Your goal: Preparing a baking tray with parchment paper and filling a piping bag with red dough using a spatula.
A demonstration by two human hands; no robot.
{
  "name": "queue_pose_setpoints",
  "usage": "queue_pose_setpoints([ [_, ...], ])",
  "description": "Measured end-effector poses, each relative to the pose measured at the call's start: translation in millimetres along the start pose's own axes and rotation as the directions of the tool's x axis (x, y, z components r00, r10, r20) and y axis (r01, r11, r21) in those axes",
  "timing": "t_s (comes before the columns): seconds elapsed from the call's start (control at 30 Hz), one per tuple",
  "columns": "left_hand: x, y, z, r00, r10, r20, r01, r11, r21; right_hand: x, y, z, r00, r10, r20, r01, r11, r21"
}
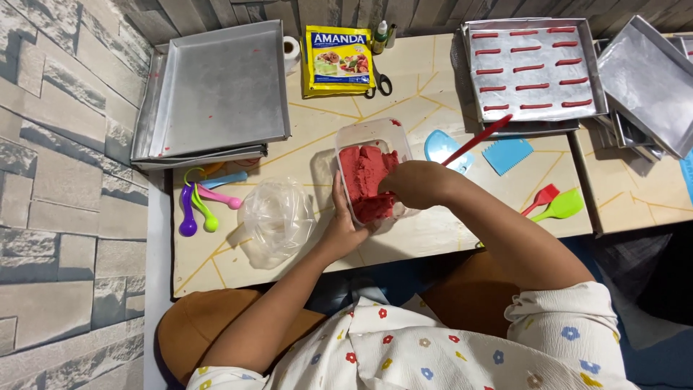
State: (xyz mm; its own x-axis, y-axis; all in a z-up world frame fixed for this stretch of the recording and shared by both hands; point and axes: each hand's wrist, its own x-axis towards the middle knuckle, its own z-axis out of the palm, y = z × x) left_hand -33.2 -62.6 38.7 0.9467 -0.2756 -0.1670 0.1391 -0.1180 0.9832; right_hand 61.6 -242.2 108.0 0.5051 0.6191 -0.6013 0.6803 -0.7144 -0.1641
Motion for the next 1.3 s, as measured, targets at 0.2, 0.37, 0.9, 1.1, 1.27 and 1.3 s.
queue_pose_setpoints([
  [0.2, 24, -68, -20, 0.994, -0.022, -0.109, 0.017, 0.999, -0.048, 2, -2, 5, 0.983, 0.092, -0.158, -0.134, 0.949, -0.284],
  [0.37, 32, -86, -26, 0.986, -0.051, -0.16, 0.06, 0.997, 0.052, -13, 8, 4, 0.967, 0.122, -0.222, -0.19, 0.929, -0.317],
  [0.9, 28, -63, -27, 0.997, -0.013, -0.077, 0.022, 0.994, 0.109, -1, -3, -14, 0.856, 0.2, -0.477, -0.317, 0.932, -0.177],
  [1.1, 28, -65, -26, 0.997, -0.022, -0.079, 0.033, 0.99, 0.141, 32, 7, 1, 0.86, 0.209, -0.466, -0.313, 0.937, -0.157],
  [1.27, 28, -66, -25, 0.996, -0.045, -0.076, 0.055, 0.988, 0.142, 55, 13, 13, 0.875, 0.206, -0.437, -0.303, 0.939, -0.165],
  [1.3, 28, -68, -25, 0.996, -0.04, -0.078, 0.05, 0.99, 0.13, 59, 13, 14, 0.887, 0.202, -0.415, -0.293, 0.941, -0.169],
])
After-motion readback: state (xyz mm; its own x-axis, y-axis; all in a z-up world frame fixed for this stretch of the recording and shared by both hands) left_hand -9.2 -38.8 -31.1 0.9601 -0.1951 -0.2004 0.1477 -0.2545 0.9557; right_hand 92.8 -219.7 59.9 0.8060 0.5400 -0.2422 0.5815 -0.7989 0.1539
